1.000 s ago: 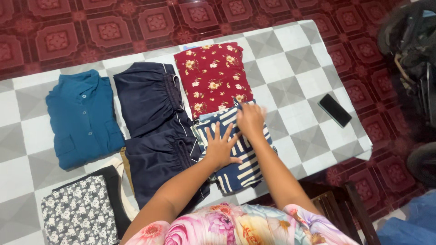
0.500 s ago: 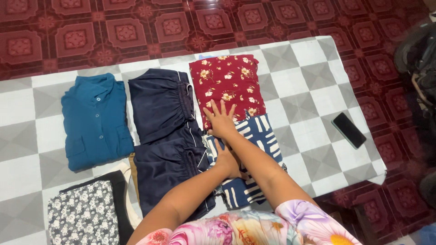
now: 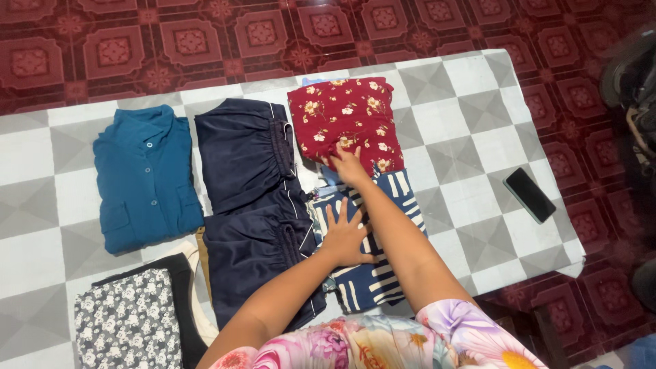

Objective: The person sorts folded items of clothing on a table, moving them into several separate stacks and rearranging the piles.

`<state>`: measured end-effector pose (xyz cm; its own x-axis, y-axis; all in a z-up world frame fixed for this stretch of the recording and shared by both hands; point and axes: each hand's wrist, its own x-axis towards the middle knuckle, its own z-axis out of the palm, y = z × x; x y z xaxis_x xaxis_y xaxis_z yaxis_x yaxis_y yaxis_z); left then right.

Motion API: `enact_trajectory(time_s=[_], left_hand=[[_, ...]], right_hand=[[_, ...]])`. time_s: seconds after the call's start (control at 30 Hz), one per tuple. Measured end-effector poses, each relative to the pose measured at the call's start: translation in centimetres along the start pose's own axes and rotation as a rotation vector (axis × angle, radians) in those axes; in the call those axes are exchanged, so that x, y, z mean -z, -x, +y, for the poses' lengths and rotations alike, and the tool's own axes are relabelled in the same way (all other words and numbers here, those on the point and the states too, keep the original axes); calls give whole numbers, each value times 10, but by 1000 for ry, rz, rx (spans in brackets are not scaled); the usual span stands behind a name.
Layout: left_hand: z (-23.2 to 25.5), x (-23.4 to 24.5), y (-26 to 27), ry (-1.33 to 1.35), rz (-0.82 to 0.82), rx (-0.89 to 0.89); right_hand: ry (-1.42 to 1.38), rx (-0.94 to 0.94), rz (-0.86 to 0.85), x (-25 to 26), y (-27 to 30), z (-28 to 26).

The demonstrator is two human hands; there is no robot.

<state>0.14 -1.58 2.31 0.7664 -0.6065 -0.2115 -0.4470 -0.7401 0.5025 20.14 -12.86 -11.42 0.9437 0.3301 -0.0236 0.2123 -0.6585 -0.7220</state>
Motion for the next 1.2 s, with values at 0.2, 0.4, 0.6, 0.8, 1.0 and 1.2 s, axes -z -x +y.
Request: enact_trajectory(time_s=[0.2,0.4,0.6,0.8,1.0,1.2], left_hand=[[-49,-75,-28,328,345,-23],[-109,-77,-86,2023,842,219],[-73,16,-78,2612,367,322],[-68,39,-83,2717,245,215],[-97,14,-96,2681,211,-127],[-65,-12,-66,2657,-8,-183]], right_hand=[[-466,-463,-6,14,-2,7],[-882,-380,92,55,9,-30],[-810,-501,110,105,29,-86],[-545,-337,-52,109,69,-106],[-173,96,-254,106,143,-190],[125,283,-56,123,202,-250]])
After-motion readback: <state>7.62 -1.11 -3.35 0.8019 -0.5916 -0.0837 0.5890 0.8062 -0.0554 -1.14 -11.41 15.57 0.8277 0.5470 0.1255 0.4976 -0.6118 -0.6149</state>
